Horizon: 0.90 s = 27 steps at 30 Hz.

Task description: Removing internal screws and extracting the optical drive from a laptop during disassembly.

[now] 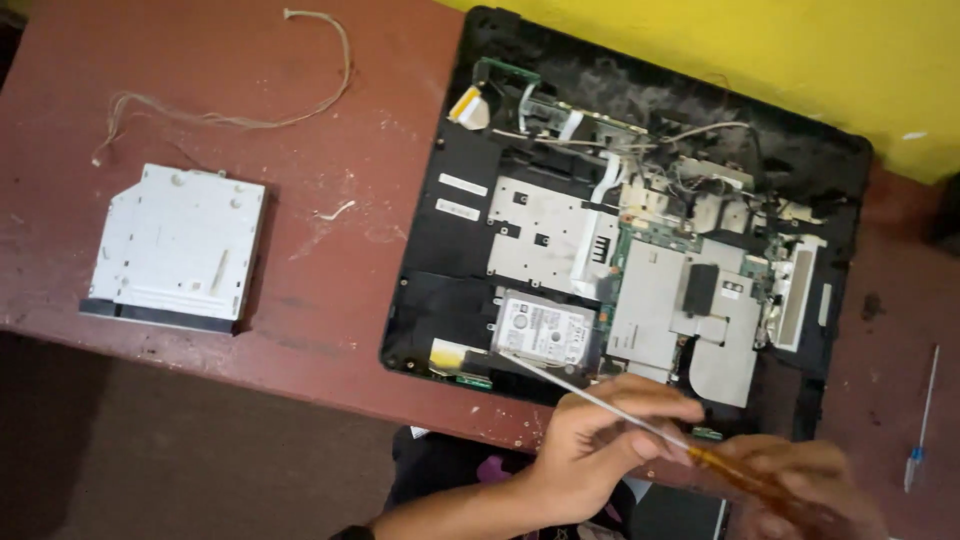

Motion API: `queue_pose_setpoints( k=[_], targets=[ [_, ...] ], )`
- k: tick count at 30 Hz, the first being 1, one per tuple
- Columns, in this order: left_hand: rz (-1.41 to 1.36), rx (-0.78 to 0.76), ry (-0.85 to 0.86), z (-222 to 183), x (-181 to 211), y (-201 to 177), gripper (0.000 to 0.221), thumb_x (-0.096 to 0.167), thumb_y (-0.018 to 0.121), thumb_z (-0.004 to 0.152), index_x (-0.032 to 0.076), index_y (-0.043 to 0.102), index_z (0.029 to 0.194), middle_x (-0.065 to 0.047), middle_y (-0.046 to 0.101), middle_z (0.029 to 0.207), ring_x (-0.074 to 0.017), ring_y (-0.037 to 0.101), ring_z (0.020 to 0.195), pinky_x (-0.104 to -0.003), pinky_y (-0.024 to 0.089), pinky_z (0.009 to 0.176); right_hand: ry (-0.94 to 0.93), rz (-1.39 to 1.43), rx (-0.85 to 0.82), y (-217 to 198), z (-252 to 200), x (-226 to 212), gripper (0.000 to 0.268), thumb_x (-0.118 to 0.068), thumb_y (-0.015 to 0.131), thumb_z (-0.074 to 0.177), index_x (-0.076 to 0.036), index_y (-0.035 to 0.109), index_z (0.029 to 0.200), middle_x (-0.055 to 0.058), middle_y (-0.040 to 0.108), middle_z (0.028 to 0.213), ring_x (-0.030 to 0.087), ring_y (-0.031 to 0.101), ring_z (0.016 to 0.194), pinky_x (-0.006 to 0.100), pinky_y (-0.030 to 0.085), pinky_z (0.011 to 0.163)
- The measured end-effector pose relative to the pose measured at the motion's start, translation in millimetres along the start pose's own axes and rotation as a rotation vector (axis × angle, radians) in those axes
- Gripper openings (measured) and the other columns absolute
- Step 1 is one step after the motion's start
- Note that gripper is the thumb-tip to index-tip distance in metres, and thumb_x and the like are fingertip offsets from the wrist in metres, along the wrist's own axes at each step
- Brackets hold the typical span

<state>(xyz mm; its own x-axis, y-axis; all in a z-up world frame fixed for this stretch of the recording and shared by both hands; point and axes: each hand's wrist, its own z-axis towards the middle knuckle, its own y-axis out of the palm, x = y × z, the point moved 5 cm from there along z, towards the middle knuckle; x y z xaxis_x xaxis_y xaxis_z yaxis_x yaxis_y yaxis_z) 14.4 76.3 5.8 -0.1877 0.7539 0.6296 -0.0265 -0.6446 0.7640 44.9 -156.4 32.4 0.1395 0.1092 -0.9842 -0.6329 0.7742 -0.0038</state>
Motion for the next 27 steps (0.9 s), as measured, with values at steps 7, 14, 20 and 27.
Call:
queue_pose_setpoints(
  k=[7, 14, 20, 27],
  targets=[
    [0.777, 0.047, 0.494, -26.3, 86.9, -48.1, 0.03, 0.024, 0.055, 0.109, -0.002, 0.068, 0.111, -0.025, 0.071, 0.115, -0.0342, 0.076, 0.101, -0.04, 0.064, 0.09, -0.118, -0.266, 0.649, -9.9, 4.8, 16.9, 0.036, -0.032, 0.045, 0.118, -0.027, 0.04, 0.153, 0.005, 0.042, 0.144, 0.026, 0.064, 0.105, 0.042, 0.064, 0.102],
    [1.612, 0.531, 0.538, -32.1, 117.3, -115.6, 0.043, 0.051, 0.067, 0.093, 0.013, 0.067, 0.113, -0.014, 0.05, 0.135, -0.0299, 0.044, 0.126, -0.044, 0.04, 0.107, -0.091, -0.591, 0.303, 37.3, 112.1, -33.8, 0.043, -0.041, 0.036, 0.118, -0.004, 0.056, 0.123, 0.018, 0.066, 0.128, 0.03, 0.079, 0.099, 0.042, 0.074, 0.1],
    [1.539, 0.464, 0.453, -21.4, 116.7, -113.9, 0.038, 0.037, 0.07, 0.097, 0.009, 0.061, 0.122, -0.018, 0.046, 0.144, -0.0346, 0.047, 0.131, -0.049, 0.047, 0.111, -0.237, -0.711, 0.338, 87.5, 152.1, -47.8, 0.028, -0.021, 0.039, 0.117, -0.002, 0.031, 0.135, 0.029, 0.059, 0.115, 0.039, 0.071, 0.093, 0.045, 0.063, 0.086],
    [1.578, 0.45, 0.392, -16.3, 115.3, -113.0, 0.037, 0.037, 0.069, 0.098, 0.007, 0.063, 0.12, -0.021, 0.048, 0.143, -0.0379, 0.052, 0.129, -0.051, 0.051, 0.106, -0.094, -0.716, 0.276, 101.3, 168.6, -51.1, 0.036, -0.003, 0.053, 0.103, -0.002, 0.028, 0.129, 0.032, 0.064, 0.105, 0.04, 0.07, 0.1, 0.05, 0.062, 0.101]
  ],
)
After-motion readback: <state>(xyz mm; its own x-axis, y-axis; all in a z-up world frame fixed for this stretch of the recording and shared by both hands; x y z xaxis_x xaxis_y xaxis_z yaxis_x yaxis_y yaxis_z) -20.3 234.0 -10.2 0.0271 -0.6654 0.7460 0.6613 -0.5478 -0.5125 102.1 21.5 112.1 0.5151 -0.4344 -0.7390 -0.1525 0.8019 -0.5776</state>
